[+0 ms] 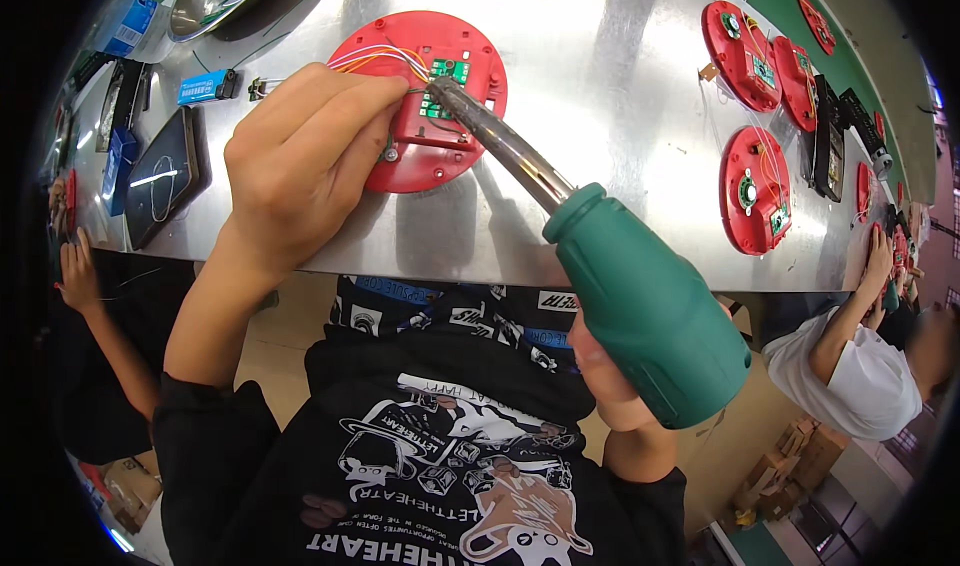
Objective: Soldering components onto small green circuit boards on an assembly line.
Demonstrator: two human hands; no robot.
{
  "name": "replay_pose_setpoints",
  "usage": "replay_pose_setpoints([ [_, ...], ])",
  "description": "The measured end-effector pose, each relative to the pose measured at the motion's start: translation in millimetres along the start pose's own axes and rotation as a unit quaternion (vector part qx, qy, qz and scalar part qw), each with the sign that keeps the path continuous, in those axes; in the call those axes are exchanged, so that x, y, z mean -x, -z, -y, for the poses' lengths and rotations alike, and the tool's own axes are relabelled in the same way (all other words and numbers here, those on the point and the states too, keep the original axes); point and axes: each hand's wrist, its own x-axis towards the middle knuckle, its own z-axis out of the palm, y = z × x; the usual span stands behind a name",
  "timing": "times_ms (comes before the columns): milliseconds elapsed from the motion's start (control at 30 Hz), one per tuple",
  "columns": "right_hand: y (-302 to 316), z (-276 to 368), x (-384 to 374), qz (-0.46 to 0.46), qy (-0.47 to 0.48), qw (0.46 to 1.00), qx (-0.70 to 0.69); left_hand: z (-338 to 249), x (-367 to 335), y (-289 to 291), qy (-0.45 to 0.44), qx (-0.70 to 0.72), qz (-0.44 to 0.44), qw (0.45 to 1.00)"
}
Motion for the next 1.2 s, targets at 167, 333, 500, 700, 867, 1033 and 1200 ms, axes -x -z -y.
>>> replay_pose_setpoints([
  [167, -2, -1, 1, -0.031, -0.018, 0.998, -0.058, 2, 1, -2, -0.01, -0.003, -0.005, 1.0],
  [333, -10, 15, -6, -0.046, -0.065, 0.99, -0.114, 1, 1, -2, -0.004, 0.0, 0.003, 1.0],
  [500, -10, 18, -8, -0.054, -0.086, 0.987, -0.122, 1, 1, -1, -0.004, -0.005, 0.001, 1.0],
  [700, -11, 11, -1, -0.063, -0.055, 0.989, -0.12, -1, 1, -1, 0.001, -0.001, 0.005, 1.0],
  [867, -11, 11, 0, -0.059, -0.068, 0.99, -0.106, -1, 0, -1, 0.003, 0.0, 0.005, 1.0],
  [1033, -12, 3, -3, -0.033, -0.055, 0.992, -0.111, 0, -1, -2, -0.001, 0.003, 0.001, 1.0],
  [1200, -13, 9, -5, -0.038, -0.052, 0.988, -0.142, 1, -1, -2, -0.003, 0.0, -0.001, 1.0],
])
